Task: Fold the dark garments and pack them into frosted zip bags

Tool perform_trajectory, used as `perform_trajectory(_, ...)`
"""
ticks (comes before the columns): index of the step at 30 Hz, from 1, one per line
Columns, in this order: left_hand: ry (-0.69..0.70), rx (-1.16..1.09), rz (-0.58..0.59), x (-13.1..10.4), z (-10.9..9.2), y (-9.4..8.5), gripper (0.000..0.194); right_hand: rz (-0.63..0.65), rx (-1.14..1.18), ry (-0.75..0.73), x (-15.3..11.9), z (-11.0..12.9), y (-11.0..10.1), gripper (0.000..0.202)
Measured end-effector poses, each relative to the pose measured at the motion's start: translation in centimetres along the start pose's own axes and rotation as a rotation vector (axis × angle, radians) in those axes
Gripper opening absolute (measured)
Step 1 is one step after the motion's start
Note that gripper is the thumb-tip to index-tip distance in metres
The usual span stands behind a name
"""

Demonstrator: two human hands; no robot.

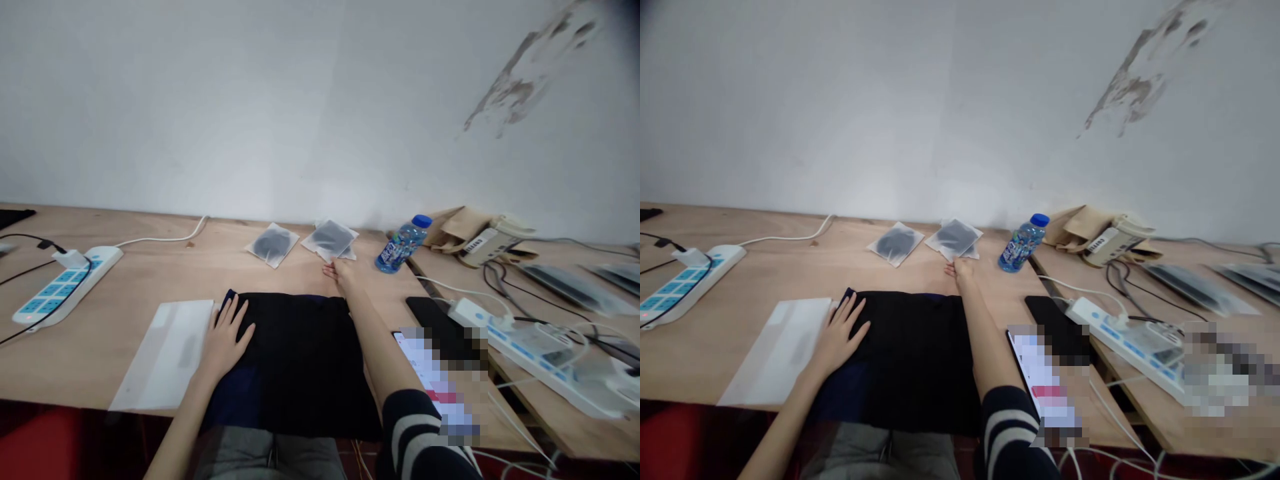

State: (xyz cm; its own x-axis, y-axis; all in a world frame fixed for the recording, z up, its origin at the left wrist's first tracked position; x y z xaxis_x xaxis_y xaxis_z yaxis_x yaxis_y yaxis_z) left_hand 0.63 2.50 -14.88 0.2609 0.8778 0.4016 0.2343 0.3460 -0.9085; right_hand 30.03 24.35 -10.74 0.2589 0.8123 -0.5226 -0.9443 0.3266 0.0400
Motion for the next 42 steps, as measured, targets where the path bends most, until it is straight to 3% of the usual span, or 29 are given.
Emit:
perform_trajectory(3, 0.001, -0.005, 0.01, 0.1, -0.1, -0.2, 0.056, 0.055, -0.001, 0.01, -0.1, 0.8, 0.6, 0.036)
perform_trajectory(6, -0.002, -0.018, 0.019, 0.0, 0.0, -0.2, 0.057, 0.136, 0.021, -0.053, -1.8, 1.5, 0.5, 0.018)
perform_trajectory(8, -0.005, -0.031, 0.026, 0.0, 0.1, -0.2, 0.057, 0.208, 0.038, -0.112, -4.0, 1.9, 0.3, 0.009)
perform_trajectory(12, -0.01, -0.088, 0.006, 0.2, -0.1, -0.7, 0.053, 0.371, 0.035, -0.2, -10.6, 1.5, -0.4, 0.015)
perform_trajectory(14, -0.033, -0.132, -0.067, 0.4, -0.3, -1.7, 0.047, 0.539, -0.003, -0.26, -14.8, 0.4, -0.7, 0.016)
perform_trajectory(17, -0.107, -0.22, -0.202, 0.1, -1.1, -4.7, 0.034, 0.679, -0.028, -0.195, -20.4, -2.7, -1.3, 0.021)
perform_trajectory(20, -0.187, -0.375, -0.149, -1.3, -2.8, -8.3, 0.035, 0.764, -0.046, -0.093, -24.2, -6.9, -1.6, 0.021)
perform_trajectory(23, -0.135, -0.733, 0.192, -3.4, -6.1, -10.4, 0.035, 0.725, 0.005, 0.016, -25.7, -11.2, -1.9, 0.025)
perform_trajectory(25, -0.102, -0.959, 0.406, -4.8, -8.7, -10.8, 0.033, 0.66, 0.007, 0.055, -25.9, -13.4, -2.1, 0.029)
perform_trajectory(26, -0.124, -1.044, 0.455, -5.3, -9.8, -10.6, 0.033, 0.632, -0.014, 0.058, -26.0, -14.2, -2.2, 0.031)
perform_trajectory(29, -0.363, -1.218, 0.38, -6.2, -11.6, -8.7, 0.04, 0.616, -0.127, 0.015, -26.3, -15.0, -2.4, 0.033)
perform_trajectory(33, -0.652, -1.34, 0.239, -6.4, -12.6, -5.9, 0.052, 0.593, -0.321, -0.141, -26.9, -14.0, -2.7, 0.031)
perform_trajectory(36, -0.746, -1.398, 0.151, -6.2, -13.1, -5.2, 0.055, 0.523, -0.439, -0.26, -27.2, -13.6, -2.7, 0.03)
perform_trajectory(42, -0.845, -1.43, -0.022, -6.2, -13.9, -5.7, 0.055, 0.329, -0.635, -0.434, -26.7, -13.9, -2.4, 0.03)
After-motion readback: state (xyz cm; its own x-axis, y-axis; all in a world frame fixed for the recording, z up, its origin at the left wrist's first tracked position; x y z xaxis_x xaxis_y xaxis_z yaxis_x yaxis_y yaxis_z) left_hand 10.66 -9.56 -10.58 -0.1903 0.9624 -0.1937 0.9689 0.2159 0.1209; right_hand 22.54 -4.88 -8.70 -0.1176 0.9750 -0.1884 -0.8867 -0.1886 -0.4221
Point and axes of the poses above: each hand's wrist, its own x-axis towards the middle knuckle, its own y-axis out of the palm, z = x × y, the point moved 3 cm from there along x, towards the middle knuckle, and after that the axes turned 11 degrees about y, right-handed, at the moved point
